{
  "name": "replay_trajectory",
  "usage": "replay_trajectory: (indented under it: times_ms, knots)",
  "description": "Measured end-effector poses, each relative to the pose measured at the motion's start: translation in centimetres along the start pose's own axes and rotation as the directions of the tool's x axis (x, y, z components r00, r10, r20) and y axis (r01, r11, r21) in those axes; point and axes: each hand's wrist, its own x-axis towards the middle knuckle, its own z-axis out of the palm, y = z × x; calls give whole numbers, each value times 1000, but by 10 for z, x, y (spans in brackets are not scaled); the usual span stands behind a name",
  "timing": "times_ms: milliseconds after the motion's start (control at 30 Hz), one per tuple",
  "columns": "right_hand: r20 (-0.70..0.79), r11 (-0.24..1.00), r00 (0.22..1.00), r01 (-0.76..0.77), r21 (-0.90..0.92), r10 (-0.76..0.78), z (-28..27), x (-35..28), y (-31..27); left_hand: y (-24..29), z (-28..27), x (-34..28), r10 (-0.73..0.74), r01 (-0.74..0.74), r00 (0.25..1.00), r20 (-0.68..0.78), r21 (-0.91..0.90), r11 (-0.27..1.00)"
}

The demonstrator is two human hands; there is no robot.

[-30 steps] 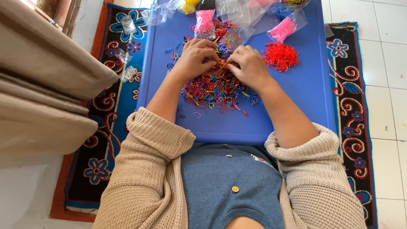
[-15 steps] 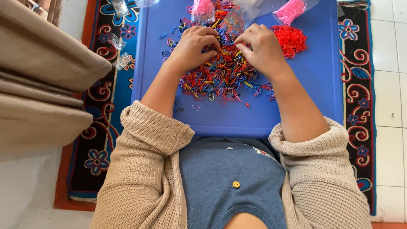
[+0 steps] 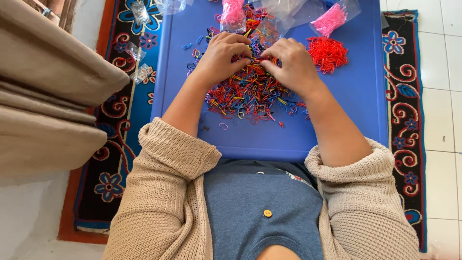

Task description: Sorting through a pile of small colorful rubber bands on a tray

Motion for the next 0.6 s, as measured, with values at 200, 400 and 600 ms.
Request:
replay_trajectory:
  times_ms: [200,400,600]
  knots:
    - [15,998,999,-31,-55,32,12,1,-7,6,-4,2,36,-36,999,2,-51,998]
    - [55,992,994,-93,-83,98,6,-1,6,15,-11,3,-23,24,999,29,-26,999]
    - [235,984,956,-180,6,173,-21,-5,-2,-1,-10,1,-151,153,988,-43,58,986]
